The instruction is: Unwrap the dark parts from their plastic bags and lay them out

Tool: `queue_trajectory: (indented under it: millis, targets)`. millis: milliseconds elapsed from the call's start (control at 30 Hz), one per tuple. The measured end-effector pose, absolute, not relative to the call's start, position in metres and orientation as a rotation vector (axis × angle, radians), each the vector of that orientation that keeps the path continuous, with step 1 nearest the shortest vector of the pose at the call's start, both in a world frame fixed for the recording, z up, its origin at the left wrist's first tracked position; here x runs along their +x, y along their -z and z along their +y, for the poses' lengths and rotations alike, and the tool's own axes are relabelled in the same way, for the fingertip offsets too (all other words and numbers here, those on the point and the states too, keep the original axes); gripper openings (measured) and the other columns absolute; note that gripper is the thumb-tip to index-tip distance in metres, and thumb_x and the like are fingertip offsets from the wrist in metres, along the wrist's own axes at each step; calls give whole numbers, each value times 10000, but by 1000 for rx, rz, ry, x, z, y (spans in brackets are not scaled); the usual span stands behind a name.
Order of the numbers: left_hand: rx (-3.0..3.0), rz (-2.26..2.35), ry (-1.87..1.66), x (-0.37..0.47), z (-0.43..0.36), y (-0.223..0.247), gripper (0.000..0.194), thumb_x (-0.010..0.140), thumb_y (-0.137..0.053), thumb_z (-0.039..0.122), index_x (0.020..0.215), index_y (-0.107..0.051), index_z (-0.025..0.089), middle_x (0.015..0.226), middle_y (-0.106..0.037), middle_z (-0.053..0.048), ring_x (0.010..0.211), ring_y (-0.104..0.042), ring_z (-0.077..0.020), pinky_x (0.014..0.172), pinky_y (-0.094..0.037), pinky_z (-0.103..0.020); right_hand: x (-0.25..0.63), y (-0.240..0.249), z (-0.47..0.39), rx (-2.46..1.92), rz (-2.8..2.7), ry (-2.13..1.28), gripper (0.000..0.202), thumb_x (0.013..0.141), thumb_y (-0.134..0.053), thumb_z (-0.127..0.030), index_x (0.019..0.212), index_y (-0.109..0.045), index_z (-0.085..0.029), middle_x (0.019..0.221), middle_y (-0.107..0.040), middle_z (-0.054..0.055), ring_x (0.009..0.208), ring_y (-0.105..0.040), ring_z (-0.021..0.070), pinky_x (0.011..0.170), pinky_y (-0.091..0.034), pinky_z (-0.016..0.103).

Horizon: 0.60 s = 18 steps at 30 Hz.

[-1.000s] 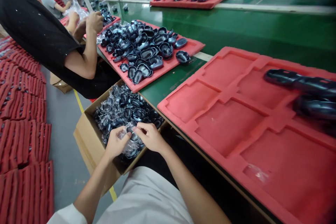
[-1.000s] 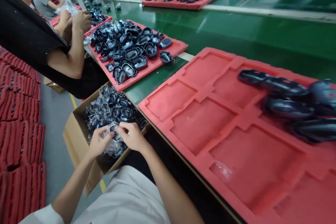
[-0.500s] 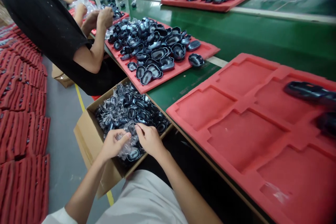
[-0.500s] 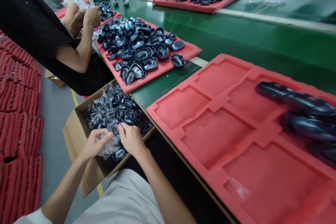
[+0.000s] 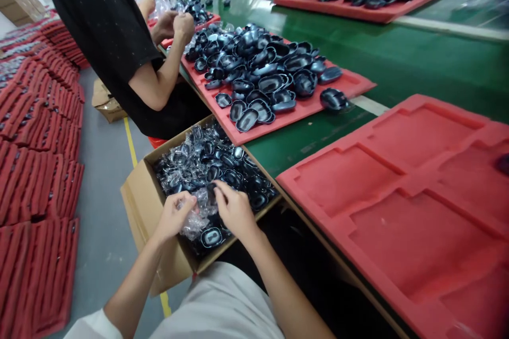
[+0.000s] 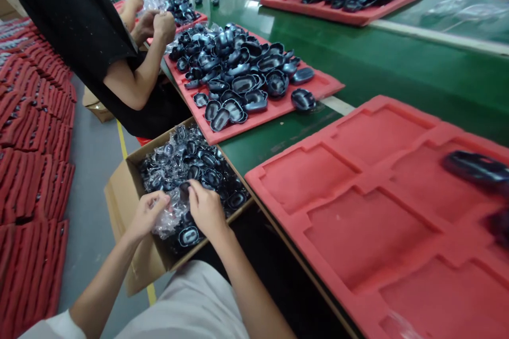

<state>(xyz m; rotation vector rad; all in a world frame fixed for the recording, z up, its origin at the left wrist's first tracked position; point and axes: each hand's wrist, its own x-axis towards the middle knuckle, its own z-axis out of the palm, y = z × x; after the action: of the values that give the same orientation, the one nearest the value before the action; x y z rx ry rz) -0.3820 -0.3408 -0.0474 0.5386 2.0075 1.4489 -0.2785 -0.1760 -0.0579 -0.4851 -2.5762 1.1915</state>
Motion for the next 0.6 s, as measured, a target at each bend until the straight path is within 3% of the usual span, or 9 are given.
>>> queue_trajectory:
  millis: [67, 167, 233, 300, 433, 533, 600]
  targets:
    - [493, 2035, -1490, -380, -344, 49, 380, 804, -671, 490, 592, -591, 184, 729, -731, -61, 697, -642, -180, 677, -484, -266, -287, 57, -171, -637, -2587, -1119, 369, 1030, -421, -228, 1276, -689, -163, 984, -795, 102, 840, -744, 238, 801, -536, 327]
    - [412, 2031, -1533, -377, -352, 48, 269, 705, -687, 380, 616, -505, 203, 869, -775, -81, 746, -673, -195, 669, -500, -269, -312, 50, -163, -623, -2721, -963, 328, 969, -507, -197, 1211, -726, -170, 1124, -772, 106, 974, -708, 268, 881, -531, 367]
    - [373, 2029, -1527, -376, -359, 45, 181, 657, -658, 337, 753, -577, 207, 841, -771, -59, 666, -648, -182, 607, -487, -262, -337, 46, -165, -472, -2797, -869, 348, 943, -524, -158, 1233, -716, -151, 1261, -720, 120, 1100, -639, 289, 961, -508, 403]
    - [394, 2094, -1494, -377, -366, 40, 233, 639, -611, 320, 834, -653, 201, 758, -744, -34, 620, -615, -172, 592, -469, -257, -368, 46, -177, -236, -2878, -836, 356, 950, -511, -130, 1245, -708, -159, 1305, -691, 122, 1161, -578, 292, 1010, -479, 433]
    - [483, 2232, -1429, -382, -373, 31, 226, 673, -529, 377, 576, -630, 199, 594, -653, -41, 588, -575, -178, 591, -445, -270, -419, 59, -217, -17, -2943, -898, 247, 914, -566, -53, 1041, -752, -153, 1165, -735, 132, 1181, -569, 294, 1033, -447, 446]
    - [509, 2286, -1410, -386, -378, 25, 370, 734, -536, 499, 531, -614, 200, 567, -627, -50, 589, -579, -199, 593, -457, -287, -429, 64, -235, -88, -2923, -922, 229, 840, -572, 42, 931, -732, -94, 1071, -741, 184, 1167, -604, 330, 1026, -453, 453]
    - [522, 2326, -1393, -389, -381, 23, 445, 768, -611, 568, 527, -600, 194, 527, -585, -34, 551, -549, -189, 555, -436, -277, -418, 61, -232, -152, -2877, -941, 195, 848, -603, 6, 971, -711, -101, 1092, -735, 187, 1074, -654, 300, 952, -496, 407]
